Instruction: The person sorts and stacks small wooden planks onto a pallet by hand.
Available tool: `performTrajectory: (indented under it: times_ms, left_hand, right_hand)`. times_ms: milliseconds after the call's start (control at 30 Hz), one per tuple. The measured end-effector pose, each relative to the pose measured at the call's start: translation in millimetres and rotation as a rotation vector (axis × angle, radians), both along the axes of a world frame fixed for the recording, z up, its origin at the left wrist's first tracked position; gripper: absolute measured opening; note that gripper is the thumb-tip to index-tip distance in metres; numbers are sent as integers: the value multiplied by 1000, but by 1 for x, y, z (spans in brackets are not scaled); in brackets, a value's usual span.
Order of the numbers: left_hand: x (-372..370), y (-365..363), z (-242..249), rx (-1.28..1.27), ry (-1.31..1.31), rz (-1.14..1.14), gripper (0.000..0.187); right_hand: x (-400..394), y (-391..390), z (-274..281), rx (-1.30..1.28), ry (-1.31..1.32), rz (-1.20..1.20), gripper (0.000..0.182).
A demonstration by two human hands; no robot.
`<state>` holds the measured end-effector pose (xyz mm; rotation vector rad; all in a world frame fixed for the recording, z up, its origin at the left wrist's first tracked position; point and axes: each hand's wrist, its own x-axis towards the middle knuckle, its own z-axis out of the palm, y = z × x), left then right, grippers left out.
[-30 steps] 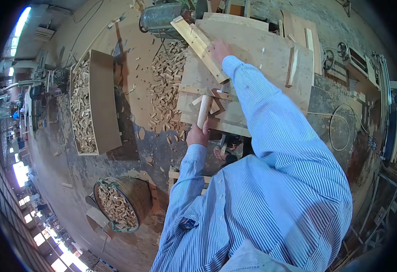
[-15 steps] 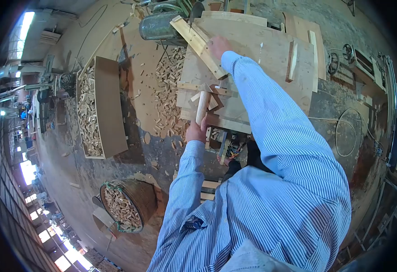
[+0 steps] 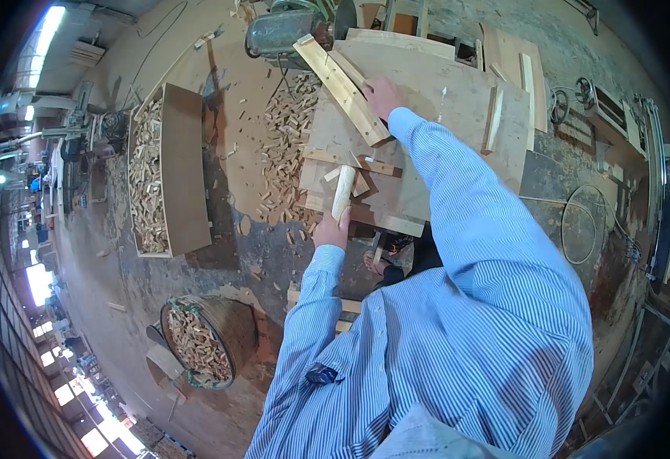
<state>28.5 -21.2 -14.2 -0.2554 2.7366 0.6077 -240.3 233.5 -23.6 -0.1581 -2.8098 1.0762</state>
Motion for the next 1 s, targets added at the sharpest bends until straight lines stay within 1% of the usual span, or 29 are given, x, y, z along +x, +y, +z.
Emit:
performTrajectory:
  times_ms: [67, 133, 267, 333, 400, 567, 667, 733, 867, 967, 1000]
  left_hand:
    - [10, -7, -3, -8, 6, 1, 65]
    - [17, -9, 4, 19, -78, 19, 66]
    - [24, -14, 7, 4, -130, 48, 64]
    - [27, -15, 4, 6, -73, 41, 60]
    - [26, -14, 5, 3, -77, 43, 60]
    - [12, -6, 2, 6, -75, 41, 59]
    - [3, -1, 7, -1, -132, 47, 62]
    - [-9, 8, 11, -8, -116, 48, 64]
    - [-33, 24, 15, -4, -117, 41, 65]
    - [-52, 33, 7, 0, -72, 36, 66]
    - [-58, 35, 6, 17, -42, 30, 64]
  right_hand:
    - [-7, -10, -2, 50, -12, 26, 26]
    - [-14, -20, 4, 16, -134, 9, 25]
    - [-23, -36, 11, 44, -125, 8, 25]
    - [-27, -37, 9, -25, -105, -3, 25]
    - [-32, -37, 9, -34, -118, -10, 24]
    - [-44, -31, 8, -111, -85, -17, 23]
    - [-51, -27, 8, -122, -91, -35, 22]
    - [-62, -16, 15, -40, -168, 33, 30]
    - [-88, -3, 10, -66, -171, 25, 29]
    - [-105, 8, 12, -47, -139, 2, 28]
    - [-110, 12, 14, -66, -116, -5, 25]
